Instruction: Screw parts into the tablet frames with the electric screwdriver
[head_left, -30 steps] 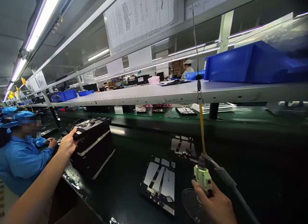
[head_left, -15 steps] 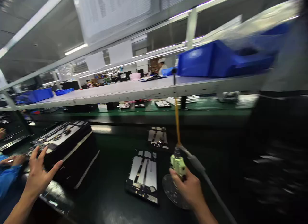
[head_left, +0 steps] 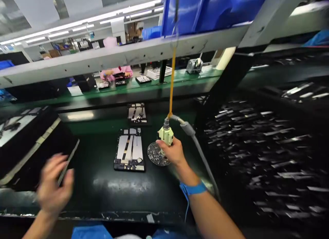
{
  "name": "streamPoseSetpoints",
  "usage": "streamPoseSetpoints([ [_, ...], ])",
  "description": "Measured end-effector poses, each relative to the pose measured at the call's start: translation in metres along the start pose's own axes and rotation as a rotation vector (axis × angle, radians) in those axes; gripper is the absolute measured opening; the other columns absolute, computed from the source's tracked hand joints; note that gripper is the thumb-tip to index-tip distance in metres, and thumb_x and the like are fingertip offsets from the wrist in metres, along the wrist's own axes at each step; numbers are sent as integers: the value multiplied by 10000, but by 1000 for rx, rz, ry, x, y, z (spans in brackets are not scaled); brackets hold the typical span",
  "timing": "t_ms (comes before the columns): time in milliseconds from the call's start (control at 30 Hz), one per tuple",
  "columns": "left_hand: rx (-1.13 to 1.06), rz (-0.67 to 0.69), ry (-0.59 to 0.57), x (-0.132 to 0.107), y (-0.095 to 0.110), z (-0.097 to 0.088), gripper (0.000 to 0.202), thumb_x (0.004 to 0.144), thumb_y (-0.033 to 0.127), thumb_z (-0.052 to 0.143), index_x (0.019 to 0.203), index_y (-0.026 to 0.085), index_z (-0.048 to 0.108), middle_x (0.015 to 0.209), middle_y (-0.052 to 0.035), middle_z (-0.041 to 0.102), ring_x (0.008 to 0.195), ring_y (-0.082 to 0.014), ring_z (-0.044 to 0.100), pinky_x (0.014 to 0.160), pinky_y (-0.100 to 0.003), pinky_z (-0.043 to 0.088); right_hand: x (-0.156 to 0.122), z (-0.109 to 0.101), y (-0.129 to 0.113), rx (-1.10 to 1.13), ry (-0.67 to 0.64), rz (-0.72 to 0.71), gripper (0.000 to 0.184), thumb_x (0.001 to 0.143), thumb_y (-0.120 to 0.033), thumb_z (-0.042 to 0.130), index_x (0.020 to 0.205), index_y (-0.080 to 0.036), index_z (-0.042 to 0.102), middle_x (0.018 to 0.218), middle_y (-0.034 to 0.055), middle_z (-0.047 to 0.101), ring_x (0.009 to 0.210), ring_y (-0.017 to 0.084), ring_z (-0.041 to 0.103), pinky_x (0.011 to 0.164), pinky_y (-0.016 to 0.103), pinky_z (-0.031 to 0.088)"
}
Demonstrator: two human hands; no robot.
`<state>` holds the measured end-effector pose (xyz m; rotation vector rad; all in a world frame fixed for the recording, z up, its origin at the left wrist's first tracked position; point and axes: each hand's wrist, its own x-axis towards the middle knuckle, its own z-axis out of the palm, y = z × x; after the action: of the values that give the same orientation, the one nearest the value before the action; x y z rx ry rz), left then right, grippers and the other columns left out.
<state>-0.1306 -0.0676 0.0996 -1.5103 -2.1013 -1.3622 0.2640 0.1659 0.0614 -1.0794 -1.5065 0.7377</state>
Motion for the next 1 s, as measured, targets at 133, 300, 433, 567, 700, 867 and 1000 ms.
streamPoseSetpoints([
  [133,-346,189,-628,-25,41,93,191,849,338,739,1028,324,803,1204,-77,759,1255,-348,657,1200,-620,397,-5,0,-10,108,-34,66,432,752,-462,784,1050,-153,742,836,50,745,741,208,685,727,362,575],
  [300,-377,309,-847,-33,42,157,271,889,293,732,1151,316,796,1264,-106,739,1353,-344,585,1263,-638,209,-3,10,-34,236,-109,70,421,761,-428,820,1073,-169,708,883,32,734,643,148,663,634,316,571],
  [433,-342,419,-795,-42,33,175,206,941,285,682,1098,339,805,1206,-93,754,1281,-337,630,1230,-699,178,1,34,-37,344,-70,62,407,784,-420,802,1092,-190,666,849,-1,702,552,106,598,544,279,524],
  [567,-276,478,-718,-51,35,181,193,981,300,641,1104,314,789,1148,-95,750,1153,-287,680,1202,-670,263,-6,49,-22,262,87,11,346,826,-393,758,1095,-201,657,919,24,714,647,126,619,635,308,559],
  [700,-213,550,-690,-50,42,180,190,999,260,612,1110,274,765,1051,-85,721,1053,-248,666,1171,-658,317,-16,52,-12,166,110,1,266,851,-395,719,1028,-206,658,948,36,716,617,122,618,620,311,562],
  [867,-221,646,-692,-44,39,178,213,1008,208,592,1150,263,741,1050,-74,711,1068,-234,634,1174,-656,319,-19,54,-14,157,158,3,266,843,-380,705,1037,-216,625,919,24,706,611,122,618,613,309,570],
  [1000,-256,628,-667,-45,36,177,169,1002,201,612,1092,247,748,1038,-66,716,1068,-229,634,1175,-658,322,-26,53,-15,185,182,18,280,852,-371,708,1067,-224,607,887,7,690,556,104,603,557,287,552],
])
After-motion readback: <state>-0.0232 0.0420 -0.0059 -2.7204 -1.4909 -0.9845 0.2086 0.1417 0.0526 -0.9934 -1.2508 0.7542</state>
